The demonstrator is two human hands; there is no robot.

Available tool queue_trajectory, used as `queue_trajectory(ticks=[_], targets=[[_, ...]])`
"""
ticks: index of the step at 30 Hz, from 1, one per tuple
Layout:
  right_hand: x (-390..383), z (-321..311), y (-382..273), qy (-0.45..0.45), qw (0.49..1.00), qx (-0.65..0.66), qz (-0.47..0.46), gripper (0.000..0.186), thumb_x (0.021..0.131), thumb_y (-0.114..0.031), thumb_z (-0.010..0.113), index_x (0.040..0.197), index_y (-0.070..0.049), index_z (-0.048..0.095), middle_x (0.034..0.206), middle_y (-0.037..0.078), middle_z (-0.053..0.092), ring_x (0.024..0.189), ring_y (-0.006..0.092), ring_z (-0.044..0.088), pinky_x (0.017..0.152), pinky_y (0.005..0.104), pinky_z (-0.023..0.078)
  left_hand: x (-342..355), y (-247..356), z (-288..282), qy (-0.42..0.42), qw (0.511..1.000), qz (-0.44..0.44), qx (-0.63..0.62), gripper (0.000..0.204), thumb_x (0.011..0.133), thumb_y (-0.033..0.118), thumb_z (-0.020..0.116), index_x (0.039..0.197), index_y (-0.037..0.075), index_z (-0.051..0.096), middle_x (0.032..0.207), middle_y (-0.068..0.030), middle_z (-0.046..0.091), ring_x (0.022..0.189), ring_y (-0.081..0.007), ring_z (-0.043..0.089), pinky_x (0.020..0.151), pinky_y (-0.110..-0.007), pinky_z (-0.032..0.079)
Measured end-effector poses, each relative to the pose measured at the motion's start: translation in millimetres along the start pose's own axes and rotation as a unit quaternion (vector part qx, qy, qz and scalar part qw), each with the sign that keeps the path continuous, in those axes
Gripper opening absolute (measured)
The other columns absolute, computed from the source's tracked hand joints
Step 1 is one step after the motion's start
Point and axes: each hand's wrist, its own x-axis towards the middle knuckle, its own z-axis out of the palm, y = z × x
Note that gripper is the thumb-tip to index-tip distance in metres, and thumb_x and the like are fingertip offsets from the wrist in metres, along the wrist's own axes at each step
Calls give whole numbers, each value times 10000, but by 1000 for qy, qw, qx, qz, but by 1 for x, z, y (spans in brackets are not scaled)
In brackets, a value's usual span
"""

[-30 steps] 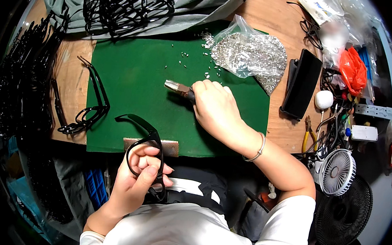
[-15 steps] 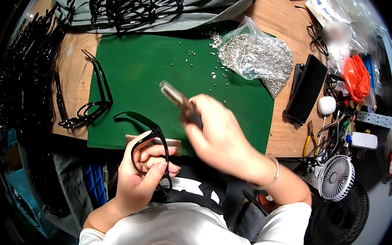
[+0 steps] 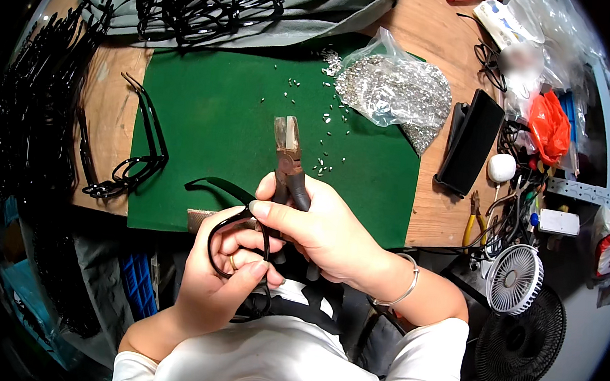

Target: The person repeatedly picks up black eyeglass frames from a pile and uses pliers to trim small protrusions from the temples. Trimmed pieces fall onto a green mat. The person occasionally moves aside a cloth covering more frames and continues the trimming process.

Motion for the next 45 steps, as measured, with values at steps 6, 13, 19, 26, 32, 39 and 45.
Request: queue_trajectory(ticks=[6, 13, 19, 26, 32, 39, 45], targets=[[-6, 3, -6, -14, 1000, -13, 13, 150, 828, -178, 569, 898, -77, 483, 650, -39, 507, 480, 4, 382, 404, 148, 258, -5, 18, -3, -34, 996, -49, -64, 522, 791, -68, 484, 1236, 16, 227, 1020, -201, 518, 721, -213, 604, 684, -310, 506], [-11, 6, -19, -41, 997, -66, -1, 169, 834, -204, 567, 873, -61, 487, 652, -32, 499, 489, 16, 404, 436, 160, 314, -11, 23, -4, -45, 994, -52, -83, 535, 795, -58, 490, 1243, 27, 209, 998, -206, 529, 698, -216, 609, 679, -311, 506], [-10, 11, -5, 6, 983, -128, -133, 134, 853, -130, 540, 875, -17, 472, 682, 1, 504, 566, 42, 487, 508, 183, 407, -9, 12, 2, -23, 1000, -8, -19, 524, 811, -60, 474, 1251, 37, 207, 1026, -190, 511, 726, -177, 595, 696, -298, 497], [-10, 12, -2, 13, 971, -170, -165, 134, 860, -125, 526, 891, -12, 462, 697, 2, 503, 552, 41, 481, 494, 177, 399, -9, 13, 1, -26, 1000, -3, -7, 523, 812, -58, 474, 1253, 19, 203, 1014, -191, 510, 721, -176, 595, 681, -287, 495], [-9, 9, -4, -7, 966, -203, -162, 135, 854, -123, 535, 895, -13, 468, 708, -11, 497, 594, 35, 464, 527, 181, 388, -12, 18, -3, -31, 998, -49, -30, 520, 800, -72, 475, 1242, 15, 214, 1007, -192, 515, 709, -190, 601, 669, -285, 499], [-10, 10, -13, -27, 979, -181, -87, 177, 839, -180, 560, 876, -18, 499, 718, -22, 495, 650, 45, 436, 580, 211, 379, -15, 32, -14, -74, 990, -96, -74, 525, 817, -64, 475, 1258, 20, 203, 1027, -152, 511, 739, -141, 590, 682, -255, 488], [-35, -20, -25, -145, 901, -408, -19, 313, 860, -308, 513, 910, 1, 534, 715, 79, 546, 659, 146, 520, 628, 283, 431, -23, 40, -30, -97, 983, -126, -90, 436, 797, -103, 476, 1208, -9, 364, 989, -142, 556, 755, -172, 605, 674, -254, 481]])
